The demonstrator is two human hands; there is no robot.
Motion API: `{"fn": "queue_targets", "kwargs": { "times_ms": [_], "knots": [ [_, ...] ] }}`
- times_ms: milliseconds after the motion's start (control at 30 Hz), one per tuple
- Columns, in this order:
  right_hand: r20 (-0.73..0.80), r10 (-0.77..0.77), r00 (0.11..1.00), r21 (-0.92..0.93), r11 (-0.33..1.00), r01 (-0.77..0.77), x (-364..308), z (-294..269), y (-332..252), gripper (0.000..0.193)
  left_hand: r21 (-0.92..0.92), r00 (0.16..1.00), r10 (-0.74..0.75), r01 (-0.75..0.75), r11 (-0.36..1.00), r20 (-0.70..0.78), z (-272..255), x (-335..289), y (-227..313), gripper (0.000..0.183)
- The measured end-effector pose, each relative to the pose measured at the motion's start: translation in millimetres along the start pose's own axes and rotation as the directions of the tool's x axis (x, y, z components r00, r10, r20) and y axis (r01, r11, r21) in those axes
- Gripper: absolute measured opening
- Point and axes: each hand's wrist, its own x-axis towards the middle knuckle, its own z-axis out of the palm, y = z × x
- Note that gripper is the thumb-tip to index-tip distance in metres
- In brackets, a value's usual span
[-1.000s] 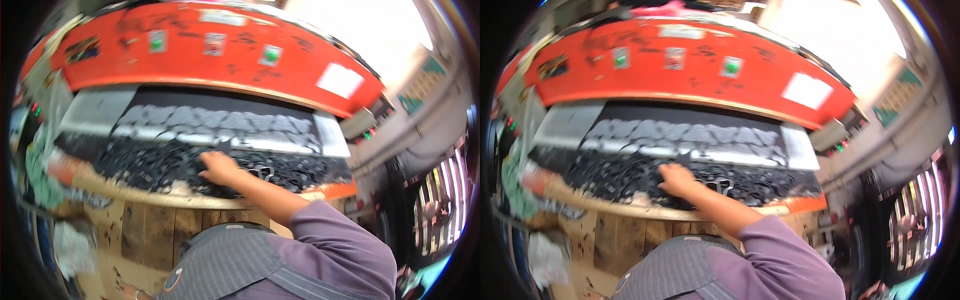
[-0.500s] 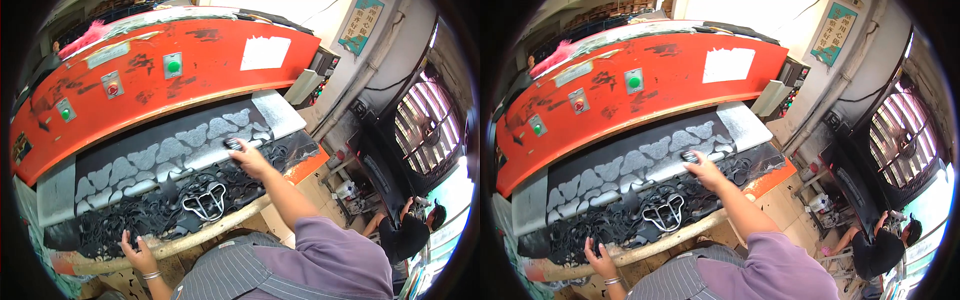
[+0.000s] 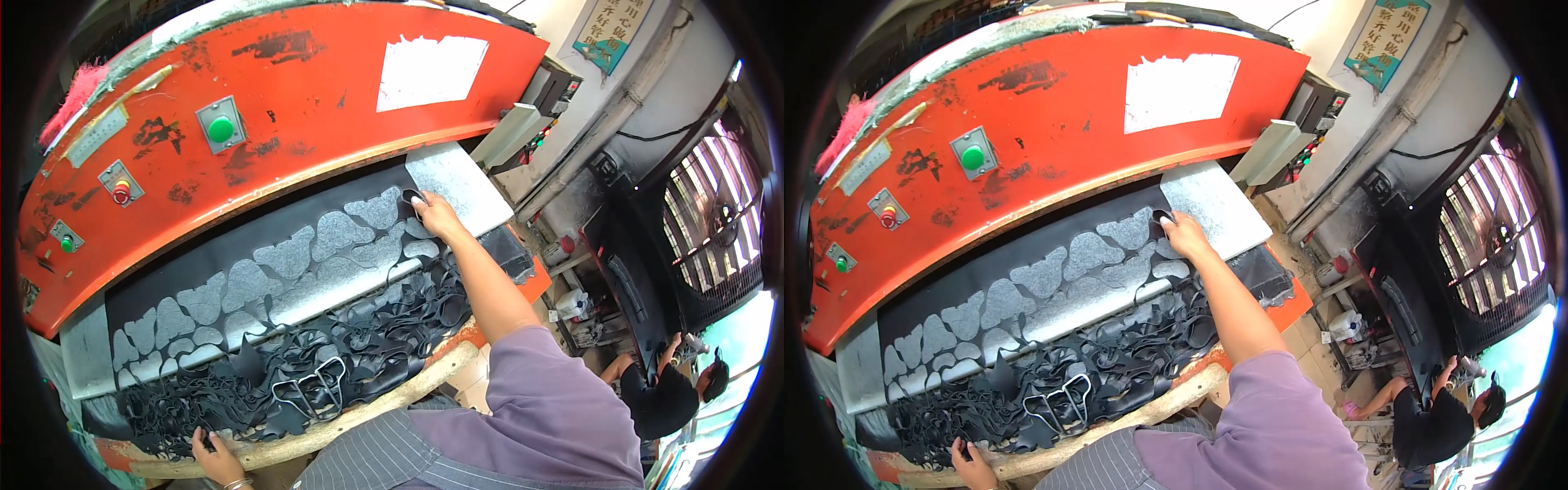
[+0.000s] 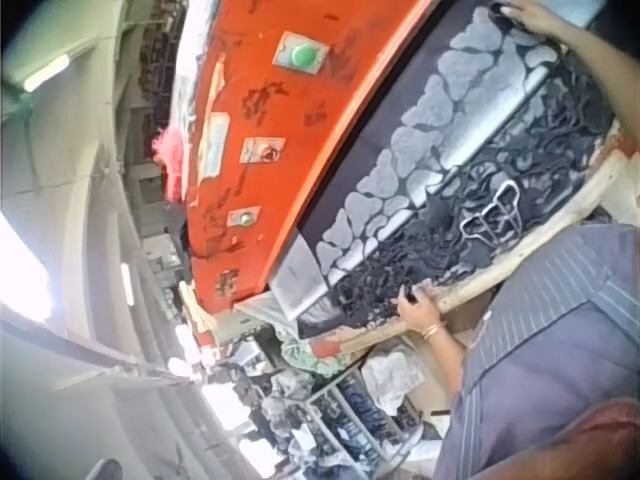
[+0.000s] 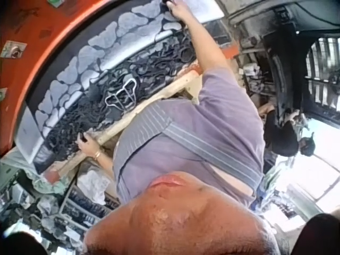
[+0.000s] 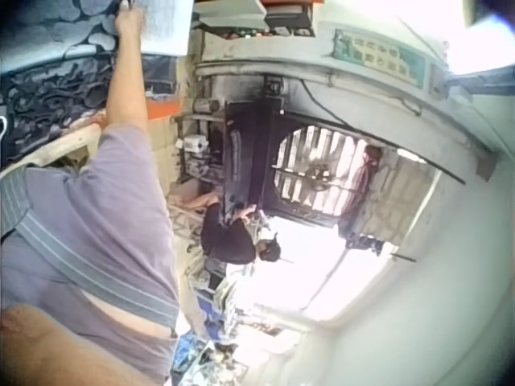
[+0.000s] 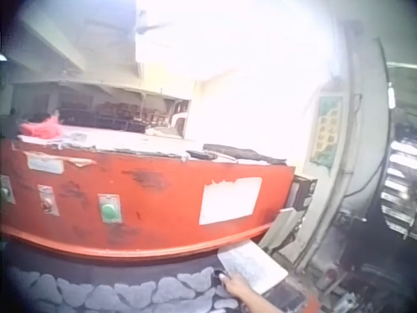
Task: Operate a die-cutting press to cut shapes out of leather sheets using a metal mold.
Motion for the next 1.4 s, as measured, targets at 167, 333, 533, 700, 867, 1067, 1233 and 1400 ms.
{"fn": "queue_targets", "kwargs": {
  "times_ms": [167, 333, 533, 700, 867, 1067, 1233, 1400],
  "knots": [
    [0.058, -0.156, 0.986, -0.251, 0.954, 0.166, 4.3, -11.2, 3.1, 0.049, -0.065, 0.993, -0.074, 0.080, 0.995, 0.091, -8.4, 3.9, -4.0, 0.041],
    [-0.012, -0.324, 0.946, 0.007, 0.946, 0.324, -15.2, -24.5, 15.1, 0.056, -0.083, 0.994, -0.082, 0.088, 0.993, 0.070, -7.7, -0.9, -15.8, 0.044],
    [-0.116, -0.440, 0.891, -0.088, 0.898, 0.432, -38.4, -28.0, 29.9, 0.061, -0.085, 0.991, -0.122, 0.126, 0.988, 0.049, -9.5, 1.9, -16.4, 0.045],
    [-0.129, -0.504, 0.854, -0.151, 0.861, 0.486, -45.4, -25.6, 32.0, 0.055, -0.059, 0.997, -0.072, 0.071, 0.996, -0.023, -5.2, 2.2, -29.2, 0.044],
    [-0.154, -0.542, 0.826, -0.192, 0.836, 0.514, -48.2, -24.3, 25.5, 0.054, -0.062, 0.997, -0.083, 0.084, 0.995, 0.007, -8.4, 4.0, -31.8, 0.041],
    [-0.176, -0.560, 0.810, -0.238, 0.822, 0.517, -47.4, -24.8, 27.5, 0.053, -0.032, 0.994, -0.112, 0.112, 0.993, 0.017, -9.2, 7.1, -24.3, 0.039],
    [-0.202, -0.561, 0.803, -0.236, 0.823, 0.516, -45.4, -17.9, 24.1, 0.052, -0.079, 0.996, -0.095, 0.095, 0.992, 0.004, -10.3, 6.1, -28.9, 0.040],
    [-0.174, -0.520, 0.836, -0.235, 0.846, 0.478, -47.4, -14.3, 22.3, 0.055, -0.190, 0.985, -0.165, 0.171, 0.967, 0.047, 10.2, -2.7, -51.0, 0.033]
  ]
}}
